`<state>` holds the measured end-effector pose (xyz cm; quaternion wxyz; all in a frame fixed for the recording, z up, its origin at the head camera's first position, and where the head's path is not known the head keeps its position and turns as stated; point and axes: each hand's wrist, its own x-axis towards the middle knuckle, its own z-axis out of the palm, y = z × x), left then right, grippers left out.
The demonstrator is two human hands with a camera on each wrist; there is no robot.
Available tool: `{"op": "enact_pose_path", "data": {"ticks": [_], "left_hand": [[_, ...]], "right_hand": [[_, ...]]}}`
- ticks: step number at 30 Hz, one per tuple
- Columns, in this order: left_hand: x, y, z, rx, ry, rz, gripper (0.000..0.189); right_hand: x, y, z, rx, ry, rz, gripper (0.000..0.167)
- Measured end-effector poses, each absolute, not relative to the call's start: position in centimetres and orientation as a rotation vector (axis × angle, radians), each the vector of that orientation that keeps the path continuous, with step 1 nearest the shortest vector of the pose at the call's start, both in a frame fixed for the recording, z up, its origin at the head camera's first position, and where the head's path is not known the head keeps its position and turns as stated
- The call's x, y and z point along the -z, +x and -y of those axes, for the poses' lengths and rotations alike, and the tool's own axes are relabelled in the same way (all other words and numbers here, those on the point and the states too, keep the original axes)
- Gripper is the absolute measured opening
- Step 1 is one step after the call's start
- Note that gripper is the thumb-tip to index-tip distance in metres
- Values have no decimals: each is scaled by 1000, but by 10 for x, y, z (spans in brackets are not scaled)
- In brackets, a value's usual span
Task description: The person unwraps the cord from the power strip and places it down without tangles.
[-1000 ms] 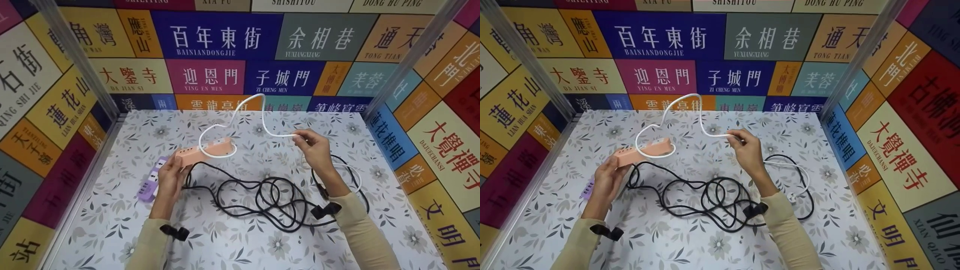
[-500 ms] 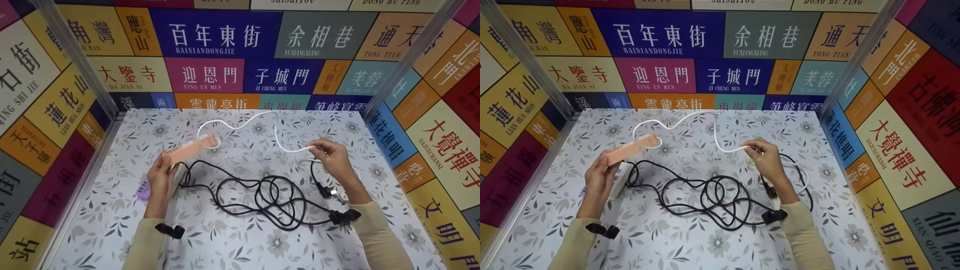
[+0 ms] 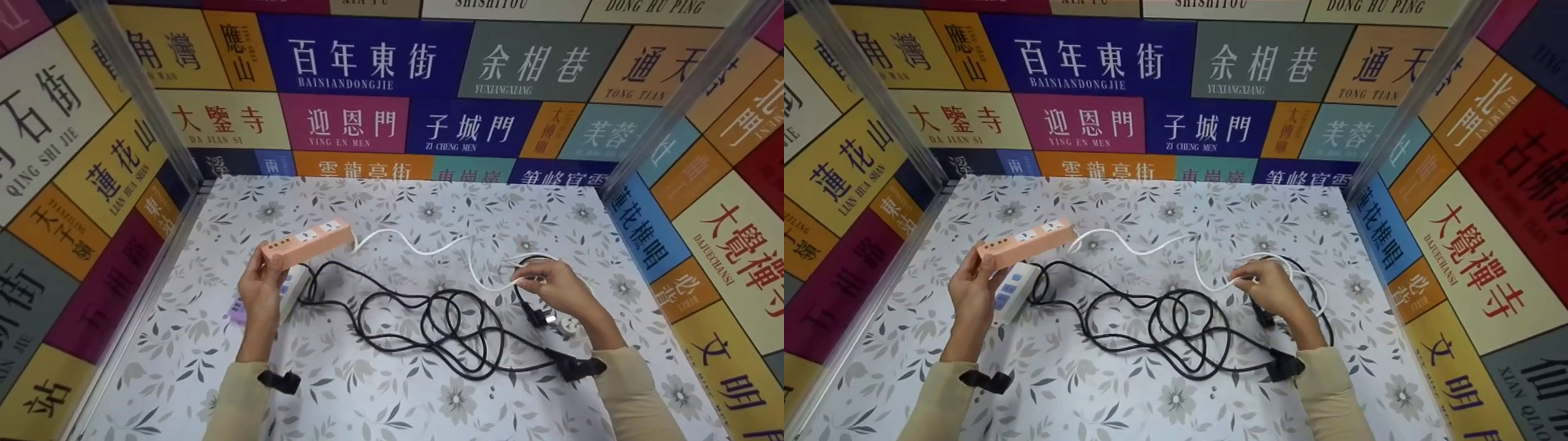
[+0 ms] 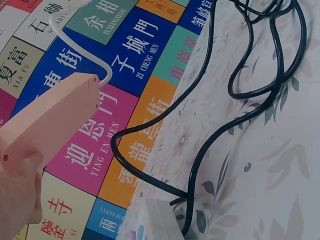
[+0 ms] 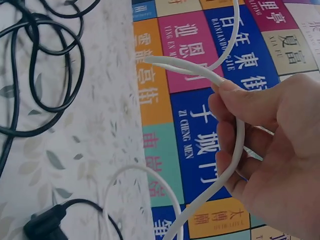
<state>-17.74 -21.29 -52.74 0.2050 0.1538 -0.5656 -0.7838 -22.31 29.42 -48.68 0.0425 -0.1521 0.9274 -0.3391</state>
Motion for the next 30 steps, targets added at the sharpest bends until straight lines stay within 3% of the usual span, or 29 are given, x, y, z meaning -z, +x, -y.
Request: {"op": "enact_pose_path", "data": {"ticks": [11, 30], "left_hand": [[560, -164, 195, 1715, 518, 1629, 55], [615, -161, 175, 1619, 604, 1728, 61]], "right_hand": [[523, -221, -301, 1026, -485, -2812, 11], [569, -221, -332, 847, -209, -2826, 14]]}}
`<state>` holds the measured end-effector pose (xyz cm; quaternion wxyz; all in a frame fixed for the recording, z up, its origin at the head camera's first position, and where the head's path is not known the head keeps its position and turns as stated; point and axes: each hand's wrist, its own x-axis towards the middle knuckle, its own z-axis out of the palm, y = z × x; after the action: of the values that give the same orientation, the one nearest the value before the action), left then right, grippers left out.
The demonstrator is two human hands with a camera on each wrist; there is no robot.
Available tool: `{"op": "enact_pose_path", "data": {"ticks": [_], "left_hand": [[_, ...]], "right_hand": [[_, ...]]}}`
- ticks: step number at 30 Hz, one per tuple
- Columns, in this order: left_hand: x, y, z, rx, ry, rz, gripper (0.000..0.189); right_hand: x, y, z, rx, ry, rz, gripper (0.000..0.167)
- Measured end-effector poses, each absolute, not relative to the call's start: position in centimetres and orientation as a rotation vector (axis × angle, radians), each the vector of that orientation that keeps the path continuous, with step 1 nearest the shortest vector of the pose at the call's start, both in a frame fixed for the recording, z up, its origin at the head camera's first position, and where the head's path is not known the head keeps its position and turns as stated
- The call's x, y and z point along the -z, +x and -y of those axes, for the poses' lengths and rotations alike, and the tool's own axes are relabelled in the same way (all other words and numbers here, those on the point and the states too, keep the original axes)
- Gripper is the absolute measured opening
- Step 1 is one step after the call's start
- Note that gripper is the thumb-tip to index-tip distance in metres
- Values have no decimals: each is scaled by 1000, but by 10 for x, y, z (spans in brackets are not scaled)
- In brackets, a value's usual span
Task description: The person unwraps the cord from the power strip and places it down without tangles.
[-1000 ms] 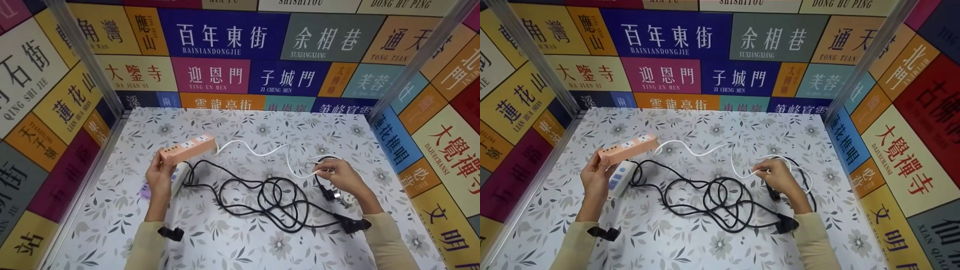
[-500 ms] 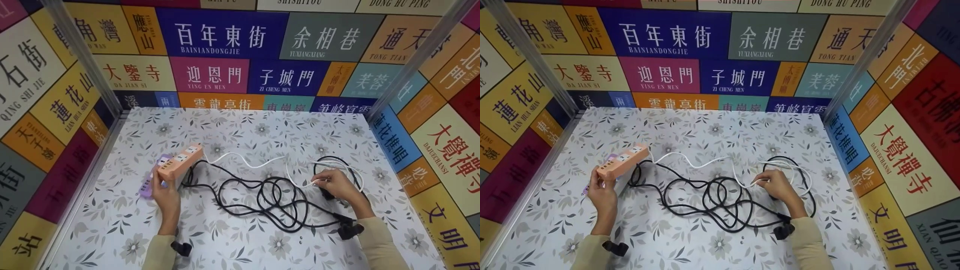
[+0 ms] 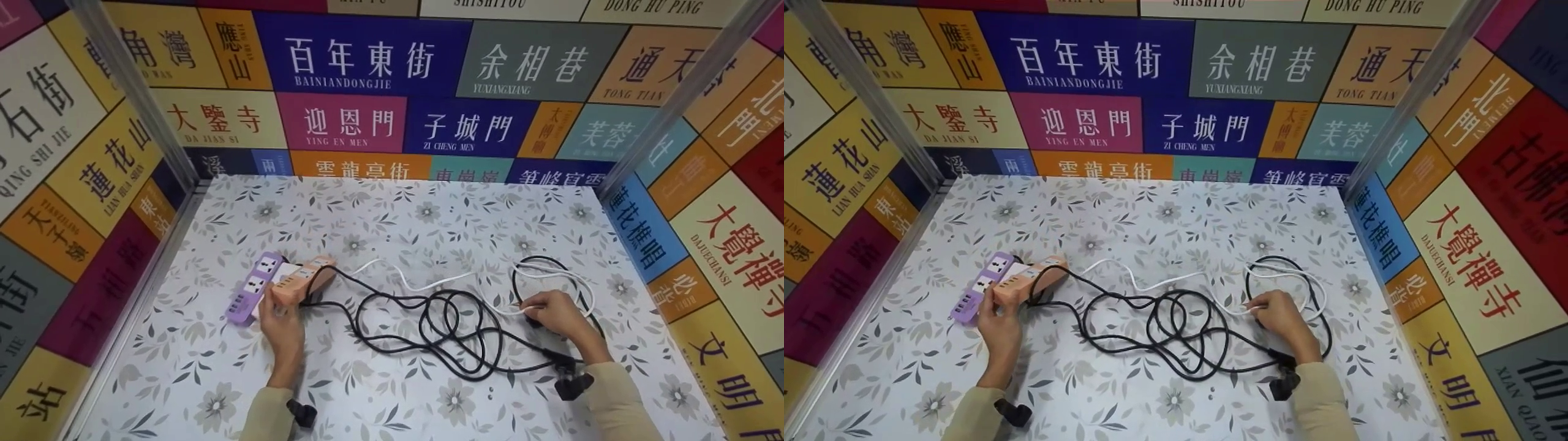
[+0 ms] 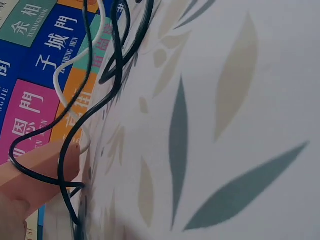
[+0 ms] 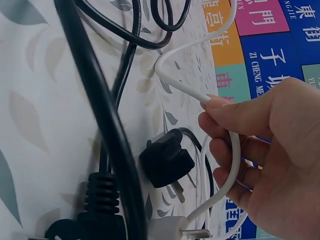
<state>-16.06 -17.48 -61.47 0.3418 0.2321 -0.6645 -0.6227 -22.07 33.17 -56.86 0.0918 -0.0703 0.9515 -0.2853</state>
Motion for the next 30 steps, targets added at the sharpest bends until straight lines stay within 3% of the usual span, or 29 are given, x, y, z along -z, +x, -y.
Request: {"op": "enact_pose_path", "data": {"ticks": [17, 30], "left_hand": [[613, -143, 186, 1120, 699, 2345, 52], [602, -148, 193, 1136, 736, 2640, 52]], "right_hand": [[574, -219, -330, 893, -215, -2861, 14], [571, -221, -326, 868, -250, -2879, 11]]}}
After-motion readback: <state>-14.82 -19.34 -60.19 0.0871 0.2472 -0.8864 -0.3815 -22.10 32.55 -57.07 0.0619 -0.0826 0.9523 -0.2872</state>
